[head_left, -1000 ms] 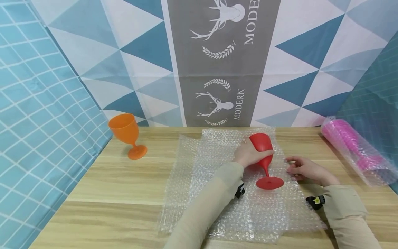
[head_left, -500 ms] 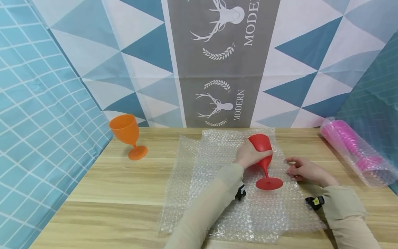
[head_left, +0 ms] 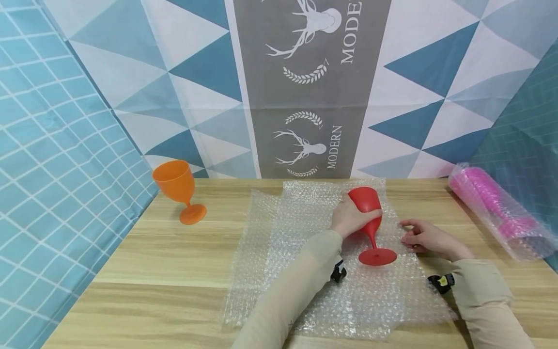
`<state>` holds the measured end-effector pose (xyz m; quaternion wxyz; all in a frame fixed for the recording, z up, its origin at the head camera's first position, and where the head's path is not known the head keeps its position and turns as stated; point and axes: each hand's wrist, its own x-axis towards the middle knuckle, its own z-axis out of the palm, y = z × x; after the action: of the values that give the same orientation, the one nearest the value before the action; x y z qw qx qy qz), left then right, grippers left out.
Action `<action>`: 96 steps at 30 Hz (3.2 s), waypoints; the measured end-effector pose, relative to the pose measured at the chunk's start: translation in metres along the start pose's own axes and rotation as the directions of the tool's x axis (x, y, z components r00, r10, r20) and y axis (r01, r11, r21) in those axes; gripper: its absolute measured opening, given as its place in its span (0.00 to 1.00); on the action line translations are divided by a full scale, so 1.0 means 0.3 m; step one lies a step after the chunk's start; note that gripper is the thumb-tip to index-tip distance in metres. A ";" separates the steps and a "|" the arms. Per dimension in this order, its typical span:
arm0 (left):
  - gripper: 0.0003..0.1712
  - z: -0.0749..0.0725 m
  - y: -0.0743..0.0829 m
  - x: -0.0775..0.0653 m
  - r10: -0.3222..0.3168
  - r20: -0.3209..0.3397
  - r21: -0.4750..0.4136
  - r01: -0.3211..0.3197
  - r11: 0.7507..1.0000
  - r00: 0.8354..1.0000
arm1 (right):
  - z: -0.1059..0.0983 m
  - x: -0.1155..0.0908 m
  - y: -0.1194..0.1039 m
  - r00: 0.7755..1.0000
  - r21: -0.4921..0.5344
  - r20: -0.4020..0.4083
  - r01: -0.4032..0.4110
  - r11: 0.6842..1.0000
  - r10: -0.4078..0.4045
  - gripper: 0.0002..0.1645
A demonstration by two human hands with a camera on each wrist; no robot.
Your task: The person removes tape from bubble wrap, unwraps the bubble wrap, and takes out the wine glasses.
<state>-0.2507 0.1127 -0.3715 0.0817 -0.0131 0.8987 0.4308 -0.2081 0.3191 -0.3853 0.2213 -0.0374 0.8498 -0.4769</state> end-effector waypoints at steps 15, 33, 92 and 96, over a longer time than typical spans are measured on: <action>0.48 -0.036 -0.005 -0.007 0.152 -0.015 -0.104 -0.153 0.983 0.988 | -0.002 -0.005 -0.009 0.999 -0.044 -0.006 -0.036 0.998 0.036 0.36; 0.52 -0.117 -0.012 0.000 0.234 -0.068 -0.189 -0.243 0.951 0.970 | -0.003 0.001 0.006 0.999 0.042 0.028 0.024 0.999 -0.025 0.35; 0.56 -0.546 -0.214 0.007 0.243 -0.351 -0.306 -0.356 0.883 0.904 | -0.007 -0.003 -0.002 0.998 0.028 0.035 0.047 0.998 -0.048 0.36; 0.56 -0.581 -0.225 0.012 0.243 -0.396 -0.299 -0.375 0.878 0.885 | -0.006 -0.004 -0.002 0.999 0.029 0.034 0.041 0.999 -0.042 0.37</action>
<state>-0.2716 -0.0649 -0.3170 -0.1528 0.0421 0.7924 0.5891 -0.2078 0.3206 -0.3836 0.2265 -0.0599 0.8381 -0.4926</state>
